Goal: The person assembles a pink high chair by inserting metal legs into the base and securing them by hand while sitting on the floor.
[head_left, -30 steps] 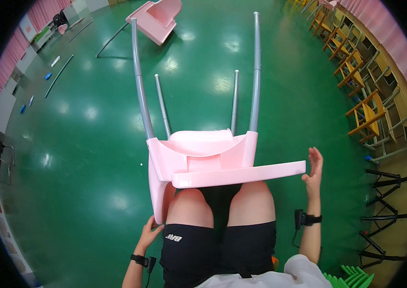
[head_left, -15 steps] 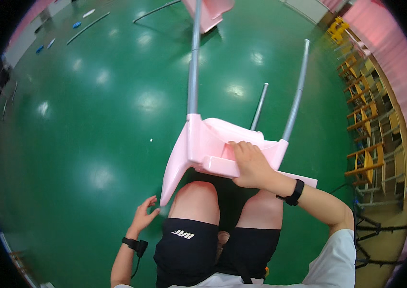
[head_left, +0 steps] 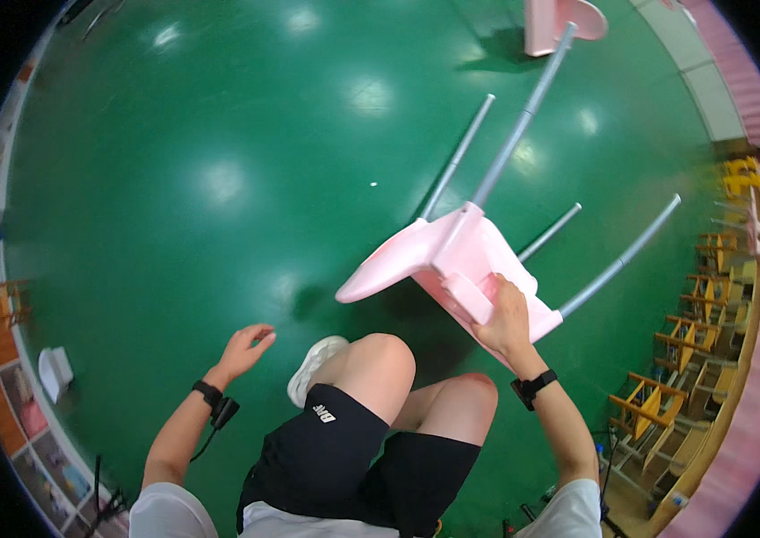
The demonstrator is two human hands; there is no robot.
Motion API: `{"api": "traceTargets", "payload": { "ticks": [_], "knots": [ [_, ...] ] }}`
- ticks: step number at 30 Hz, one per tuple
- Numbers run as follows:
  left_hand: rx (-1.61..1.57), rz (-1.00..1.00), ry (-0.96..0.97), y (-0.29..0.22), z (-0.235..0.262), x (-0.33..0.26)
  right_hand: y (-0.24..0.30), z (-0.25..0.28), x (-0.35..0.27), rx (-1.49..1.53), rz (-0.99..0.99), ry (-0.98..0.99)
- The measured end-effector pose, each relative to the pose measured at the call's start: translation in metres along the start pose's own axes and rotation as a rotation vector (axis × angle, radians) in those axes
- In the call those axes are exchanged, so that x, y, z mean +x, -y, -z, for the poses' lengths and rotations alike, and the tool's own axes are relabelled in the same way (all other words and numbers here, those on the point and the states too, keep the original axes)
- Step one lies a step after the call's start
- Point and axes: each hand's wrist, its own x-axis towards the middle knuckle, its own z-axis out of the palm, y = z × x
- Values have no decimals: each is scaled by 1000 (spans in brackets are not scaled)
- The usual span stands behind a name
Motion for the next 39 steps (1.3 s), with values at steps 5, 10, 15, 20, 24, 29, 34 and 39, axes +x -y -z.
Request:
{"api": "traceTargets", "payload": {
  "ticks": [5,10,15,20,24,29,34,39],
  "knots": [
    [-139,186,32,0,64,-32,49,33,12,-12,-47,-16],
    [-460,379,103,4,65,-46,67,65,24,54,-159,75],
    [-497,419,100,-16,88,-77,124,122,30,273,-256,169],
    [-584,484,121,-48,71,-80,156,175,24,390,-322,171],
    [-659,544,199,-74,50,-77,152,212,15,532,-330,119],
    [-813,429,320,-106,34,-74,148,269,-18,602,-487,103],
    [-1146,309,421,-101,26,-62,150,306,-57,857,-567,53],
    [-1262,345,271,-236,40,-68,137,344,-117,1091,-643,-96]
  ]
}}
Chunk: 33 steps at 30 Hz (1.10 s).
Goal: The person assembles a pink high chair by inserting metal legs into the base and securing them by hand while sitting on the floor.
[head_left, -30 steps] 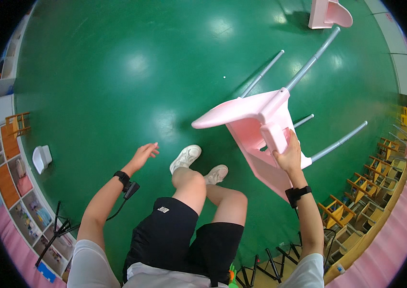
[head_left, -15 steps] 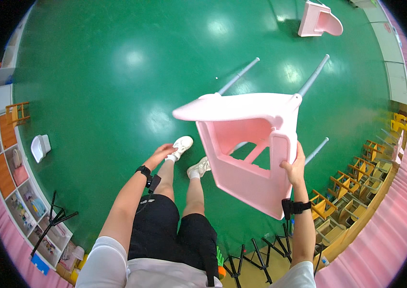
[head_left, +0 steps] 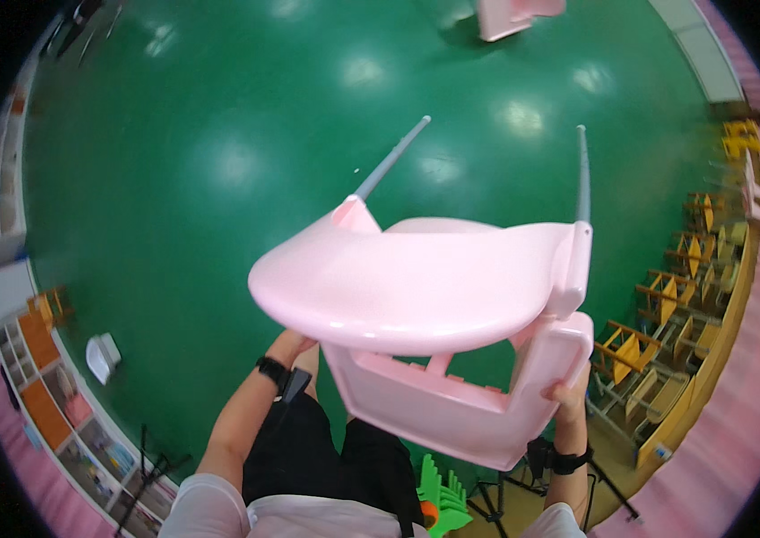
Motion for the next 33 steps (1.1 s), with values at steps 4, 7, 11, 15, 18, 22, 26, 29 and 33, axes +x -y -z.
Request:
{"api": "traceTargets", "payload": {
  "ticks": [4,7,11,15,18,22,26,29,33],
  "knots": [
    [-90,22,53,-12,-33,-1,-8,45,-42,64,-63,-7],
    [88,-27,160,-22,-81,-20,-24,67,-77,166,-28,-94],
    [155,39,31,-24,-155,-17,-40,111,-116,248,72,-251],
    [444,19,229,-67,-281,3,-24,152,-140,465,-2,-370],
    [543,30,426,-85,-352,34,-33,186,-140,483,115,-484],
    [533,26,511,-98,-438,55,-1,215,-132,551,211,-616],
    [574,56,602,-115,-495,100,22,245,-104,560,224,-714],
    [622,43,671,-118,-547,146,54,261,-73,522,242,-832],
    [597,185,714,-116,-616,200,81,294,-51,527,281,-950]
  ]
}}
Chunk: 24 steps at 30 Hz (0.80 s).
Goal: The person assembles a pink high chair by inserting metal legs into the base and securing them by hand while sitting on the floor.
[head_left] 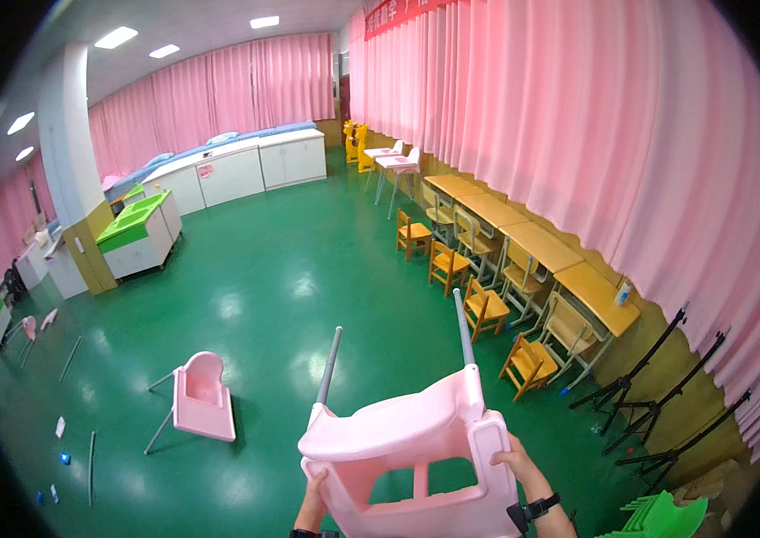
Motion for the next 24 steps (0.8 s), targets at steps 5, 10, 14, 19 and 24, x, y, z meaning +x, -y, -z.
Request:
{"api": "traceTargets", "payload": {
  "ticks": [5,10,14,19,24],
  "knots": [
    [15,29,48,-43,-17,83,24,-12,64,-30,-4,-30],
    [72,-78,89,-64,-35,189,4,-1,155,61,82,-49],
    [95,-36,112,-107,-66,259,6,4,260,70,22,-37],
    [108,-145,-17,-146,-66,345,35,-13,389,100,-43,70],
    [212,-222,-66,-209,-122,398,25,-16,519,87,-2,160]
  ]
}}
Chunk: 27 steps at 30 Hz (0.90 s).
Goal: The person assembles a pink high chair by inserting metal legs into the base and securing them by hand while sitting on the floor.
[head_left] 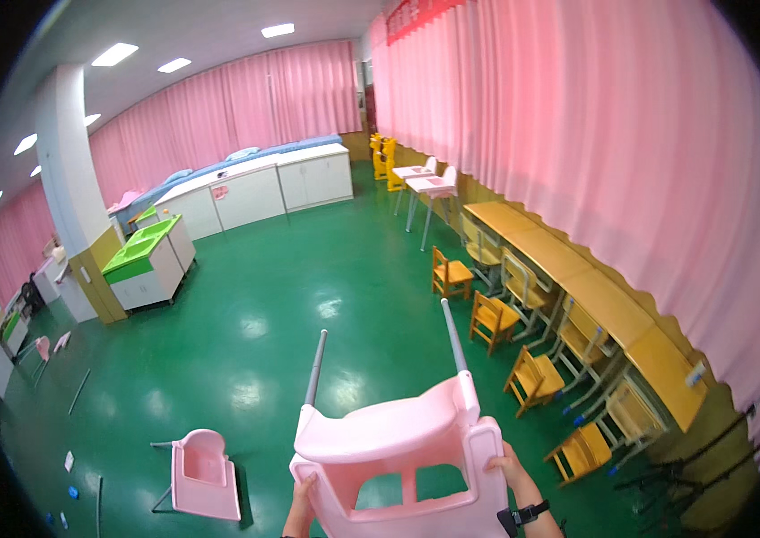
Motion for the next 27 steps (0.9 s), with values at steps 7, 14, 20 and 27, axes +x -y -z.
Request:
{"api": "traceTargets", "payload": {
  "ticks": [7,14,20,27],
  "knots": [
    [10,-50,-112,-24,6,172,19,-17,189,90,-58,18],
    [-122,-77,2,-69,-34,379,77,-14,332,136,68,-174],
    [-122,-33,33,-76,-57,547,85,0,481,61,69,-205],
    [-138,-90,-66,-93,-96,712,111,29,695,74,46,-63]
  ]
}}
